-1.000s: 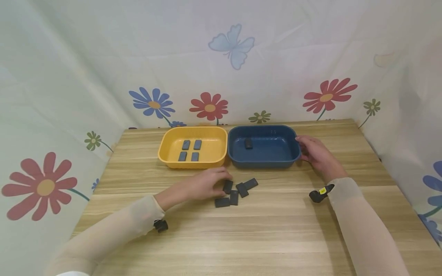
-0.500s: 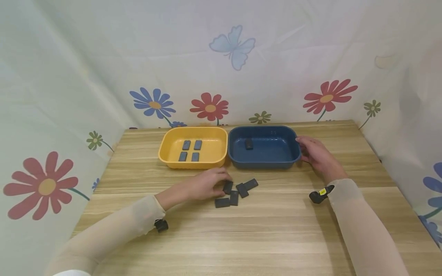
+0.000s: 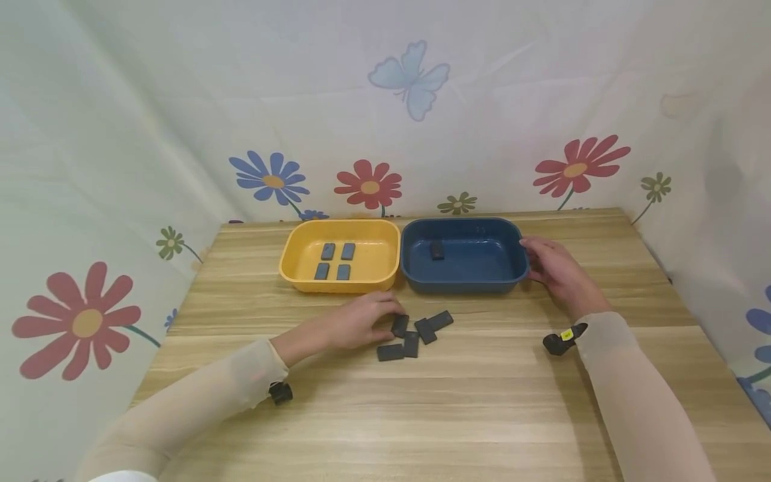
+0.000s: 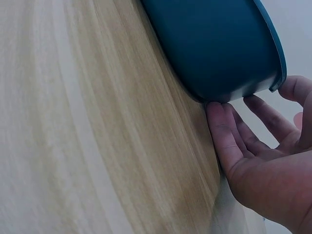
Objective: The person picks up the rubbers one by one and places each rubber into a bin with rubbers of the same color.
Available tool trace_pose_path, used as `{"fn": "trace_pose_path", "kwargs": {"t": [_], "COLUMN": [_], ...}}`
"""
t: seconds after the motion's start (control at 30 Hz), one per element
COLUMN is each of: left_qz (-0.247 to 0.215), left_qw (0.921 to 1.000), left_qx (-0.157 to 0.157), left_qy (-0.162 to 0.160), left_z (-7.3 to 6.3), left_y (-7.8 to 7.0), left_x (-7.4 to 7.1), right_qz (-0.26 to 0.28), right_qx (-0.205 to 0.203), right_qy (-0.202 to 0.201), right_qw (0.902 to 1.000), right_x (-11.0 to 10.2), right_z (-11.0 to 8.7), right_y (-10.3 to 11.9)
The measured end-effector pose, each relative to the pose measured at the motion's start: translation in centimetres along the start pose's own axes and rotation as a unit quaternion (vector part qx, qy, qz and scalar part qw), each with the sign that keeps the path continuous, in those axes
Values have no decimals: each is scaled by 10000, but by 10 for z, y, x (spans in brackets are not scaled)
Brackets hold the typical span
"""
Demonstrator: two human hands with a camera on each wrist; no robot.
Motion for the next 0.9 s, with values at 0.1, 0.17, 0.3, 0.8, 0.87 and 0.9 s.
{"fn": "trace_pose_path", "kwargs": {"t": [0.1, 0.17, 0.3, 0.8, 0.87, 0.9], "left_qz": [76, 112, 172, 142, 132, 126], "left_qw": [10000, 9999, 9998, 9998, 9998, 9998], "left_qx": [43, 72, 107, 83, 82, 81], "left_qy": [-19, -41, -43, 103, 137, 147], "left_z": [1, 2, 3, 4, 4, 4], "left_y": [1, 1, 2, -1, -3, -3], "left_x": [0, 0, 0, -4, -6, -7], "right_qz": [-66, -221, -336, -405, -305, -310], "right_qx": [8, 39, 54, -106, -73, -75], "right_qy": [-9, -31, -22, -13, -28, -40], "right_qw": [10000, 9997, 9994, 9991, 9995, 9995], "right_x": [0, 0, 0, 1, 2, 2], "right_z": [1, 2, 2, 0, 1, 0], "right_y": [1, 1, 1, 2, 1, 1]}}
Point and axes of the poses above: each hand's wrist, its own z-axis towards the middle knuckle, its own x-axis out of the palm, y = z × x, the point moved 2 cm from there along z, towards the middle knuckle, and after that the axes turned 9 degrees about -z, right-handed, at the moved point
